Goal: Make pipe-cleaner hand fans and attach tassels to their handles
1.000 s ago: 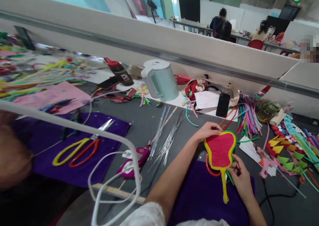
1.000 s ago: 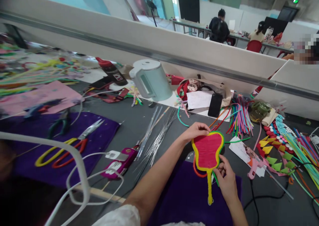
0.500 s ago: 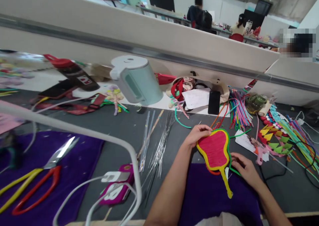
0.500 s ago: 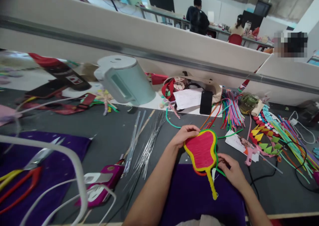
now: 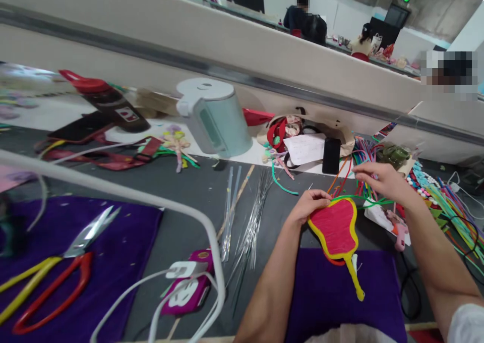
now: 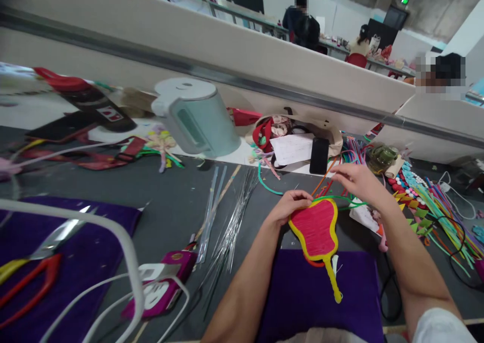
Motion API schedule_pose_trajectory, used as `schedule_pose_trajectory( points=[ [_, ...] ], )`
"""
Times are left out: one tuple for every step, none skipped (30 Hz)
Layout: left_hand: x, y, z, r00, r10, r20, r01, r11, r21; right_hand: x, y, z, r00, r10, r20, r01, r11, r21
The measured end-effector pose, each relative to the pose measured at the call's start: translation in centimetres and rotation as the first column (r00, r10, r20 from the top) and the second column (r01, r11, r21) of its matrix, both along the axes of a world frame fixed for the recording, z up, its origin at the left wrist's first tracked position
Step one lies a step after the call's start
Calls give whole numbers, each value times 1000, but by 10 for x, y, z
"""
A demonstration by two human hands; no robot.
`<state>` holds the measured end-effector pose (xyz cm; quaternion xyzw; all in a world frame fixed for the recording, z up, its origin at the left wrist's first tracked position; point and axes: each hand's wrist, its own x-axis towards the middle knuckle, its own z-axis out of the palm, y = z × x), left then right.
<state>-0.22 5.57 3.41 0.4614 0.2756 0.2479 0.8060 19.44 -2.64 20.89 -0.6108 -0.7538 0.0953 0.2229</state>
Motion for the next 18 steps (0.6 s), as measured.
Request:
schedule_pose_trajectory(
  points=[
    [-1,0,0,1000,-1,3,1,1000,-4,-4,10,12,998,30,56,-30,999,9],
    [-1,0,0,1000,-1,5,1,1000,-7,-8,20,24,992,53,112,-55,998,20],
    [-2,0,0,1000,2,6,-2,1000,-9,-13,29,36,986,62,152,-68,997,35],
    [-2,0,-1,1000,5,9,-5,1000,-8,-18,37,46,982,69,178,-79,996,50],
    [-2,1,-2,1000,7,12,-7,1000,-8,-25,45,54,980,71,187,-85,994,67],
    [-2,1,-3,1000,9,16,-9,1000,-9,-33,54,59,980,73,184,-89,993,77],
    [-1,1,-5,1000,11,20,-11,1000,-10,-43,63,61,980,81,180,-98,992,84],
    [0,1,-6,1000,12,24,-12,1000,-11,-54,73,59,979,95,181,-111,991,81],
    [1,2,-8,1000,13,28,-12,1000,-11,-66,83,54,974,114,198,-130,989,69],
    [2,2,-10,999,14,31,-14,1000,-9,-78,94,44,961,147,233,-158,987,30],
    [3,2,-11,999,16,36,-16,1000,-5,-90,105,32,945,176,277,-176,984,-25],
    [4,2,-13,999,21,42,-21,1000,1,-102,116,17,921,225,317,-198,973,-116],
    [5,2,-14,998,28,51,-29,1000,9,-112,126,1,906,257,335,-195,959,-206],
    [6,2,-15,998,35,59,-36,999,16,-121,136,-15,903,266,336,-168,941,-295],
    [6,3,-15,997,42,68,-44,999,23,-130,145,-31,911,255,325,-131,924,-358],
    [7,3,-16,996,46,78,-49,998,28,-137,153,-46,914,240,326,-107,920,-376],
    [7,3,-16,995,49,89,-52,998,32,-143,161,-59,917,234,323,-99,918,-383],
    [7,2,-16,994,47,99,-51,998,35,-150,168,-71,922,230,312,-96,915,-392]
  ],
)
